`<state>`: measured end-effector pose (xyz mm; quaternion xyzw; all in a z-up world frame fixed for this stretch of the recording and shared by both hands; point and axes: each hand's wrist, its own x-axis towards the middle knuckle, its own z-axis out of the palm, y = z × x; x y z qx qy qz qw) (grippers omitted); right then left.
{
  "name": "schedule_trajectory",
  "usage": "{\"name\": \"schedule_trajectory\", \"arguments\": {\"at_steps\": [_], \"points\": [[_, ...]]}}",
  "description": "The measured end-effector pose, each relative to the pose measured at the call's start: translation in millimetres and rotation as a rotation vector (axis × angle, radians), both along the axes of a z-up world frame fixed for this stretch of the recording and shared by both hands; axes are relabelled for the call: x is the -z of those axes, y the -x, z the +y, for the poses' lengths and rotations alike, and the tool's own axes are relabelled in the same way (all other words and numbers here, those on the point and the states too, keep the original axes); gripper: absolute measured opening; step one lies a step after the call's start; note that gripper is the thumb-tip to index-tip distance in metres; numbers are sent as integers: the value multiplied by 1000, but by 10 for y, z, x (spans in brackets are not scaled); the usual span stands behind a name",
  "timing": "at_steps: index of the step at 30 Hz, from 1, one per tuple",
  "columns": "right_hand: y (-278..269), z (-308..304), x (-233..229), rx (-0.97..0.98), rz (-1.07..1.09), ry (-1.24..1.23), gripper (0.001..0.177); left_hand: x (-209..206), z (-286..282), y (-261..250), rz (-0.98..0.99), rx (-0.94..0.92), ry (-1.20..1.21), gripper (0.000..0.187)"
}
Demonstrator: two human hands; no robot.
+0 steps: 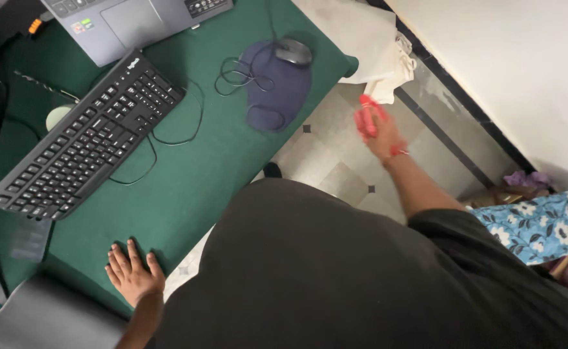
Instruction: The person cleans a black external hard drive with a red cloth and places it back into its packaging. They then remove a large mousepad from the desk, wipe the green desk surface with the cloth, and place the mousepad back down. Finally, they move the keyboard and mouse to the side.
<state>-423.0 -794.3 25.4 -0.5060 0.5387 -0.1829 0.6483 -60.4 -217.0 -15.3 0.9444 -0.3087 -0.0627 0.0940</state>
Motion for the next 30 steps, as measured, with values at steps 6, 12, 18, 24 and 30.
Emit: {"name": "schedule_trajectory", "arguments": {"at_steps": [6, 12, 18, 24, 30], "points": [[-453, 178, 137, -719, 586, 1030, 78, 5, -1, 6, -11, 6, 8, 66], [-507, 553, 453, -1020, 766, 613, 67, 16, 28, -27, -9, -4, 19, 66], [545, 782, 418, -1127, 689, 535, 66, -10, 80, 9, -5, -23, 60, 64], [-288, 1095, 554, -1169, 400, 848, 65, -20, 103, -27, -31, -35, 28, 63], [-1779, 1114, -456, -862, 14, 1322, 62, -27, 107, 9, -43, -28, 92, 62]]}}
